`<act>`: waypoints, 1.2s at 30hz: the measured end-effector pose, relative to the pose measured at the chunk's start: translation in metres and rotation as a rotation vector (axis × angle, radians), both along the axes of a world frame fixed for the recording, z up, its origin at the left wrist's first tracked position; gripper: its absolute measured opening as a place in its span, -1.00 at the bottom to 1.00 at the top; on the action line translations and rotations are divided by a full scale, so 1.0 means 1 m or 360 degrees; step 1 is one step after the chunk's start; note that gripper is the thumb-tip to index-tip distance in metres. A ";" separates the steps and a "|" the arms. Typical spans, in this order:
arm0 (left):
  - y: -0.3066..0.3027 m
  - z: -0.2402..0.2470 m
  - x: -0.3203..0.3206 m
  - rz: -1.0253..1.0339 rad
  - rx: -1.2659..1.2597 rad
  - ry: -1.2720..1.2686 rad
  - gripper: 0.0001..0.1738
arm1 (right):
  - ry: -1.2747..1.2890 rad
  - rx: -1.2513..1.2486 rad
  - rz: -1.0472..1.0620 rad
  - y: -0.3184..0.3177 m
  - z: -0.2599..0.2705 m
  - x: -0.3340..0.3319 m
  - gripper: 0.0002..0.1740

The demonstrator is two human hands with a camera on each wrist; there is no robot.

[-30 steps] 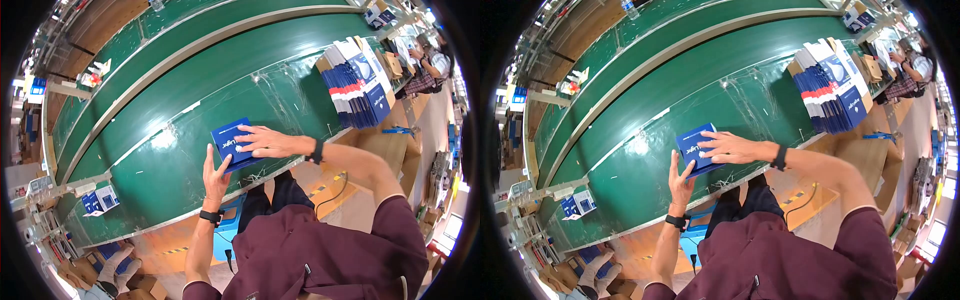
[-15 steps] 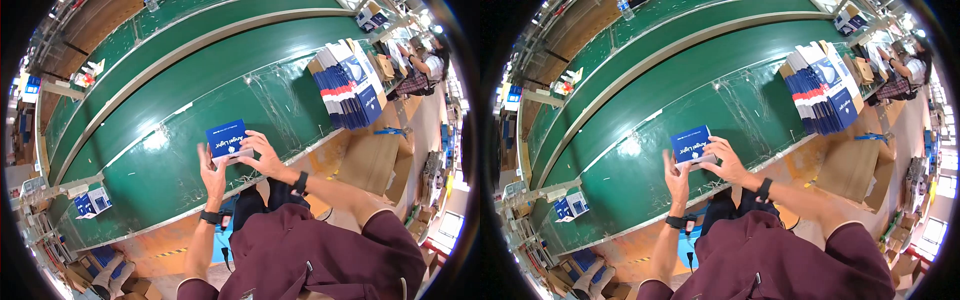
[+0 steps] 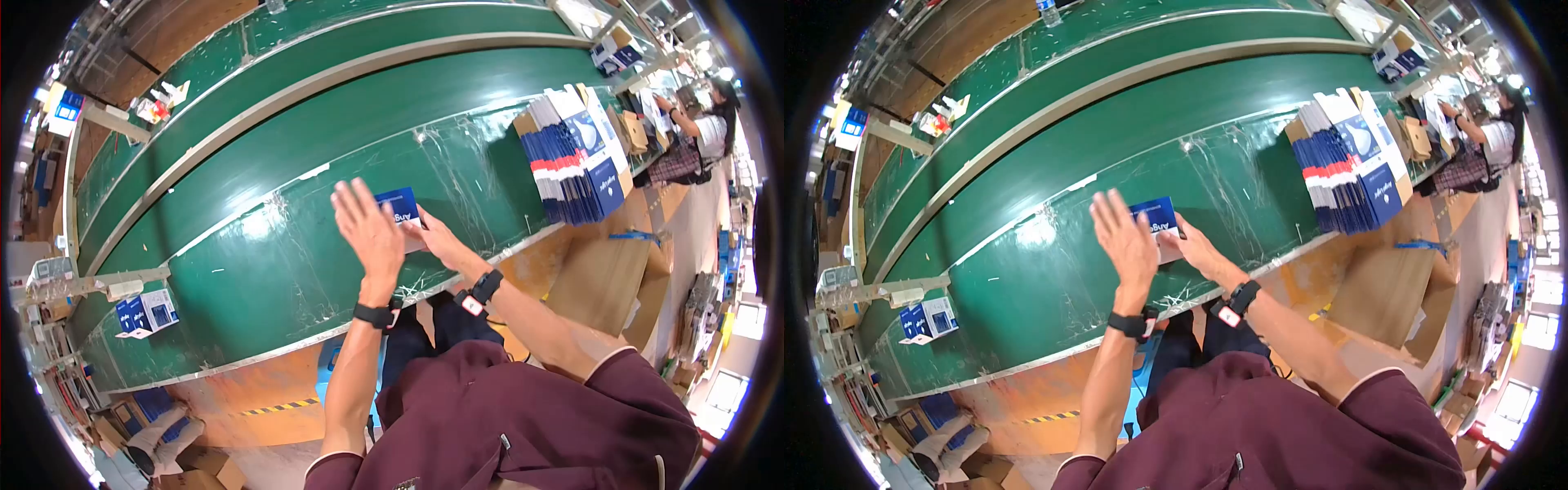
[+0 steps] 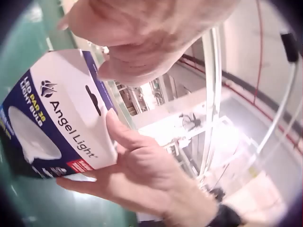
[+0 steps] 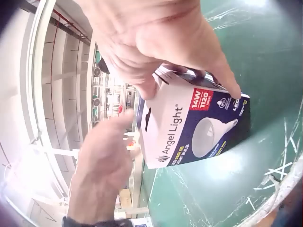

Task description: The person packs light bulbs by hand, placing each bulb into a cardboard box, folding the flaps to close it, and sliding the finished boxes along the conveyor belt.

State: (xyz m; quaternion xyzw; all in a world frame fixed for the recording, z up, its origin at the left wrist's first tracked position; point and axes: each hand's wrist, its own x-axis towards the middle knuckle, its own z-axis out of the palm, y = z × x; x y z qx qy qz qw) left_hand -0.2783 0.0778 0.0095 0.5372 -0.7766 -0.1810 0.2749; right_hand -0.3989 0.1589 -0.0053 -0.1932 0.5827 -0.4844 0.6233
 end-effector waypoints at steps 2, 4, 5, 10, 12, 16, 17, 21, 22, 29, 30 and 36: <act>-0.005 0.004 -0.018 -0.0082 -0.0132 -0.0181 -0.35 | -0.0108 0.0003 0.0020 -0.001 -0.007 -0.003 -0.24; -0.007 -0.004 -0.023 -0.0111 -0.0054 -0.0384 -0.35 | -0.0161 -0.0069 -0.0036 0.004 -0.016 0.001 -0.24; -0.007 -0.010 -0.024 -0.0071 -0.0109 -0.0336 -0.39 | -0.0201 -0.0102 -0.0091 0.005 -0.021 0.001 -0.24; -0.008 -0.012 -0.027 -0.0063 -0.0010 -0.0357 -0.31 | -0.0345 -0.0055 -0.0083 0.022 -0.034 -0.012 -0.22; -0.009 -0.004 -0.032 -0.0052 0.0038 -0.0357 -0.25 | -0.0243 0.0123 0.0041 0.026 -0.048 -0.023 -0.12; -0.009 -0.027 -0.032 0.0020 -0.0217 -0.0328 -0.11 | 0.0006 0.0174 0.0074 0.012 -0.056 -0.020 -0.36; -0.006 -0.029 -0.030 0.0058 -0.0348 -0.0270 -0.04 | 0.0086 0.0208 0.0133 0.010 -0.059 -0.024 -0.35; 0.037 0.019 -0.022 0.0499 0.0071 -0.0372 0.25 | 0.0048 0.0076 0.0384 0.017 -0.046 -0.027 -0.32; 0.047 0.023 -0.015 0.0534 0.0275 -0.0463 0.31 | 0.0004 0.0022 0.0404 0.016 -0.082 -0.022 -0.35; 0.023 -0.011 0.065 0.0675 0.0083 -0.0632 0.33 | 0.0158 -0.0037 0.0908 0.005 -0.074 0.042 -0.28; 0.023 -0.005 0.087 0.0714 0.0139 -0.0680 0.33 | 0.0353 -0.0060 0.0914 0.006 -0.077 0.052 -0.22; -0.007 -0.018 0.281 0.0876 0.0164 -0.0967 0.39 | 0.0428 -0.0086 0.0863 0.009 -0.120 0.037 -0.45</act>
